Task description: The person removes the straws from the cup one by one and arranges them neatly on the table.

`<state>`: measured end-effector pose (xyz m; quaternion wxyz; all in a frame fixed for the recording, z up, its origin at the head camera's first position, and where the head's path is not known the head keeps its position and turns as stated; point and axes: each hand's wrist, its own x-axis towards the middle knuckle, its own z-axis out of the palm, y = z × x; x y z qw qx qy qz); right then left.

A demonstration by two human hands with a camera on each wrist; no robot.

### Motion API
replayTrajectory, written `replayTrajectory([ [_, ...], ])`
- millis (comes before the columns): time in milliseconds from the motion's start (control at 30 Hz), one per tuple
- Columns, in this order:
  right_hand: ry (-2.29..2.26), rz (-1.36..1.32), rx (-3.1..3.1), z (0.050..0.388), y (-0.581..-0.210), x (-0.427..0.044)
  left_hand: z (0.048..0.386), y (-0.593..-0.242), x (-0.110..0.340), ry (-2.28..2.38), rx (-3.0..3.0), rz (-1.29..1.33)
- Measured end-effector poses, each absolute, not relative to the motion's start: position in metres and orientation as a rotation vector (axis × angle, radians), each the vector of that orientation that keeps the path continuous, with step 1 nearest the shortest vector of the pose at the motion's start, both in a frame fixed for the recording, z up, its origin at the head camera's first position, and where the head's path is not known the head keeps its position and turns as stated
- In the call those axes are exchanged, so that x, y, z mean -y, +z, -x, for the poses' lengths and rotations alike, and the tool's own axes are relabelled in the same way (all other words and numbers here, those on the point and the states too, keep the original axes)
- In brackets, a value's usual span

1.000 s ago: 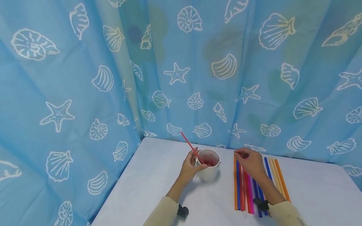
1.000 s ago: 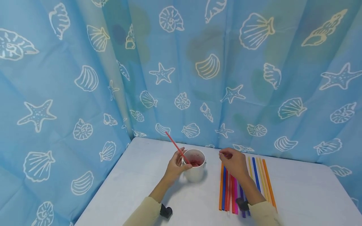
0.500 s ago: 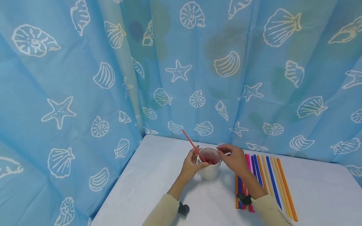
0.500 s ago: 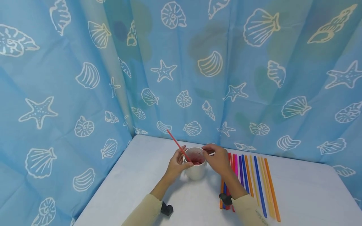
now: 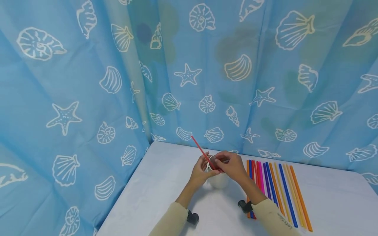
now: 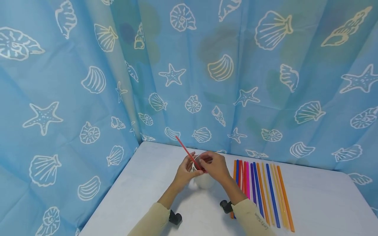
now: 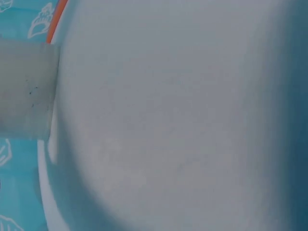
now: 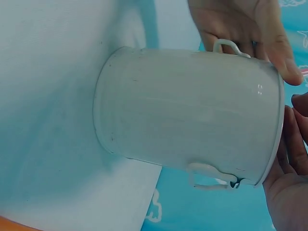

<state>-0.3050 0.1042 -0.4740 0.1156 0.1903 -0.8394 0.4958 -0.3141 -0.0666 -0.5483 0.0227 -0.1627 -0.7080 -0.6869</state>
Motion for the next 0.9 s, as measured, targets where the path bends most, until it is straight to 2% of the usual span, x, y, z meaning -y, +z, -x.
replayTrajectory([
  [267, 1.481, -0.553, 2.455, 0.306, -0.475, -0.103, 0.317, -0.537, 0.07, -2.012, 2.223, 0.637],
  [900, 1.531, -0.514, 2.48, 0.312, -0.481, -0.082, 0.319, -0.543, 0.071, -2.139, 2.196, 0.578],
])
